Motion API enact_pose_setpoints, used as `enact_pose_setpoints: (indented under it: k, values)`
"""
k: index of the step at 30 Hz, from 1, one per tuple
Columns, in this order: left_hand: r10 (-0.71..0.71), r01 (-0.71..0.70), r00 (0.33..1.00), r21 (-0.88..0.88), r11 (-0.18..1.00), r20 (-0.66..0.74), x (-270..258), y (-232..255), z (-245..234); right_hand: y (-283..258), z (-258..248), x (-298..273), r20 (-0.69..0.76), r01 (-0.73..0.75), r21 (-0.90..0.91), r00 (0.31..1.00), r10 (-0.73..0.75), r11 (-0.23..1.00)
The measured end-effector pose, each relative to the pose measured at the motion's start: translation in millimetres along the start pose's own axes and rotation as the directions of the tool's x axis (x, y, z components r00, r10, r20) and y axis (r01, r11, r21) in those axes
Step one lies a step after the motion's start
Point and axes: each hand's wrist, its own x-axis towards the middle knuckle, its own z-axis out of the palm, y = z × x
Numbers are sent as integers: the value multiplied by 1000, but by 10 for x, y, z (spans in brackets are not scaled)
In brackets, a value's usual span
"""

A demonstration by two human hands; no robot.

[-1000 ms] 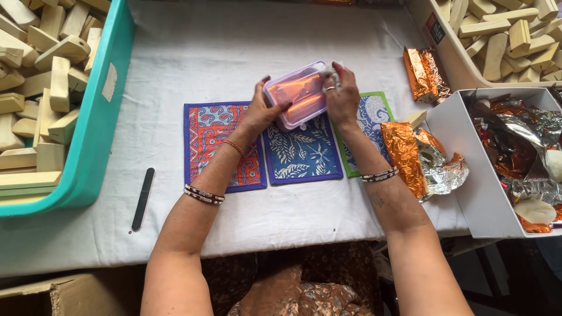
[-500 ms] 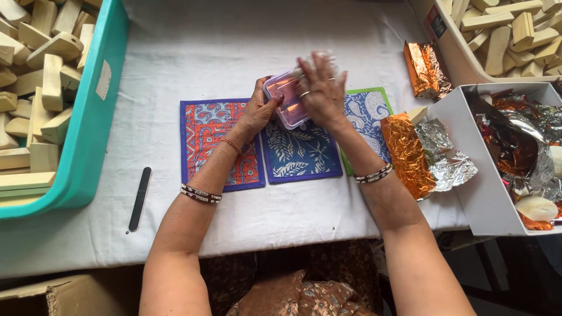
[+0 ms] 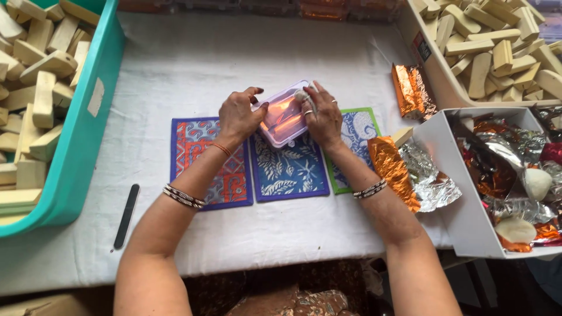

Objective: The person places a gold foil-wrapped item into a small plastic container, closes the lid, and wipes the container with a white cloth. They then wipe the table surface and the container lid again before placing the container aside.

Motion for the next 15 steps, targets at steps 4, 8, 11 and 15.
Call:
enact_pose_setpoints:
  k: [4, 8, 11, 15]
  values:
    - [35, -38, 999, 139, 990, 21, 586, 110, -72, -74, -51, -20, -37, 16, 18, 999, -15, 1000]
    - [201, -198, 979, 162, 967, -6, 1390, 222, -72, -149, -122, 6, -32, 2, 33, 999, -1, 999]
    - [299, -276, 953, 272, 922, -48, 1986, 202, -35, -199, -156, 18, -12, -19, 47, 1000, 20, 999]
    - [413, -343, 905, 398, 851, -103, 2707, 156, -34, -235, -201, 19, -3, -43, 57, 999, 44, 997]
